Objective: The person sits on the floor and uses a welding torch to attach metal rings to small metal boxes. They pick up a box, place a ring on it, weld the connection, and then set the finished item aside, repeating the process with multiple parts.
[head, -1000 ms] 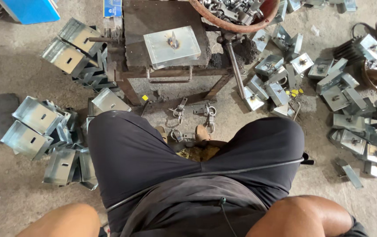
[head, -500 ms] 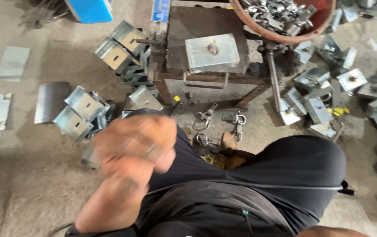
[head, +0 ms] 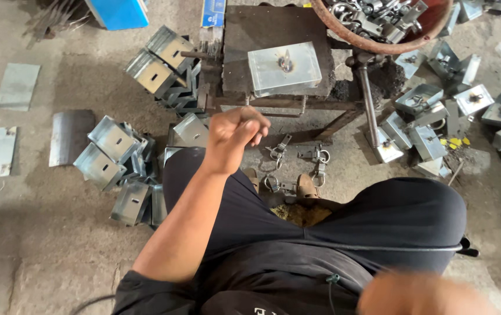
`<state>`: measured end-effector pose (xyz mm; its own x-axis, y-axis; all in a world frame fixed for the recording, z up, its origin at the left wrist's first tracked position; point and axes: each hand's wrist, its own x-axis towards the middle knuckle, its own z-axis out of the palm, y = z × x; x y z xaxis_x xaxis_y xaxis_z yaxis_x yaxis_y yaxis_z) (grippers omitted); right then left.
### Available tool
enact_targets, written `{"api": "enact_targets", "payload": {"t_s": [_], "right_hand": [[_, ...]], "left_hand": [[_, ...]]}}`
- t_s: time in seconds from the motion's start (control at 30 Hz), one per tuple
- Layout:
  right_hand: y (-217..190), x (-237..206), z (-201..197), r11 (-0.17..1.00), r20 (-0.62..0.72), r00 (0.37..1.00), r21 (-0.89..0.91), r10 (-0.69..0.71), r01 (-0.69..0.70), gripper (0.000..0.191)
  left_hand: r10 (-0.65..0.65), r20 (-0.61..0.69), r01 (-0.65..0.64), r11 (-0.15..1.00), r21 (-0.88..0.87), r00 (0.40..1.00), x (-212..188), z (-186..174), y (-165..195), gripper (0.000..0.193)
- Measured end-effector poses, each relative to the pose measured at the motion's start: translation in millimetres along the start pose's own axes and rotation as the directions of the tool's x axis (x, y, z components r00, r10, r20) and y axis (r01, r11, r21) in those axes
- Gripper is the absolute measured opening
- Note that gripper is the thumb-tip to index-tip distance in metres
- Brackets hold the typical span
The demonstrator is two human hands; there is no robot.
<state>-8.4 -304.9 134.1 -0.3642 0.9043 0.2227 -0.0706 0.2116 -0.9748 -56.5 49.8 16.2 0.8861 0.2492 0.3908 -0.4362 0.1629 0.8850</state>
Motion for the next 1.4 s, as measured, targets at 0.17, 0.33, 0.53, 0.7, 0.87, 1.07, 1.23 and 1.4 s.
{"api": "enact_targets", "payload": {"t_s": [0.17,0.33,0.53,0.7,0.87,1.07,1.23,1.4], "right_hand": [[56,-141,-24,0.544,-0.981,-0.061,0.154,0.185,-0.825,0.080],[149,-274,21,-0.172,-0.513,-0.826,0.814,0.232,-0.554,0.084],[224,-296,44,0.840,-0.597,-0.591,0.402,0.542,0.364,0.029],[202,-298,12,0.906,-0.604,-0.688,0.156,0.402,0.393,0.018],[130,-287,-32,0.806,-0.872,-0.489,-0.267,0.032,0.528,0.015],[53,-146,-93,0.727,-0.983,-0.183,-0.126,0.000,0.675,0.020],[58,20,-82,0.961,-0.959,-0.063,-0.274,-0.276,-0.040,0.046],[104,104,-56,-0.032,-0.606,0.609,-0.695,-0.511,-0.718,0.071]], "left_hand": [[-0.327,-0.190,0.363,0.909,0.205,0.926,43,-13,-60,0.024],[-0.348,-0.288,0.447,0.775,0.447,0.892,46,-15,-108,0.028],[-0.646,0.082,0.375,0.536,0.757,0.759,24,20,-120,0.034],[-0.640,0.285,0.121,0.514,0.849,0.714,16,21,-123,0.041],[-0.752,0.267,0.052,0.370,0.927,0.602,8,6,-140,0.057],[-0.789,0.252,0.047,0.334,0.941,0.560,5,1,-157,0.061],[-0.795,0.241,0.069,0.333,0.940,0.557,2,-6,-170,0.061],[-0.828,0.233,0.024,0.284,0.958,0.509,3,-10,-175,0.057]]}}
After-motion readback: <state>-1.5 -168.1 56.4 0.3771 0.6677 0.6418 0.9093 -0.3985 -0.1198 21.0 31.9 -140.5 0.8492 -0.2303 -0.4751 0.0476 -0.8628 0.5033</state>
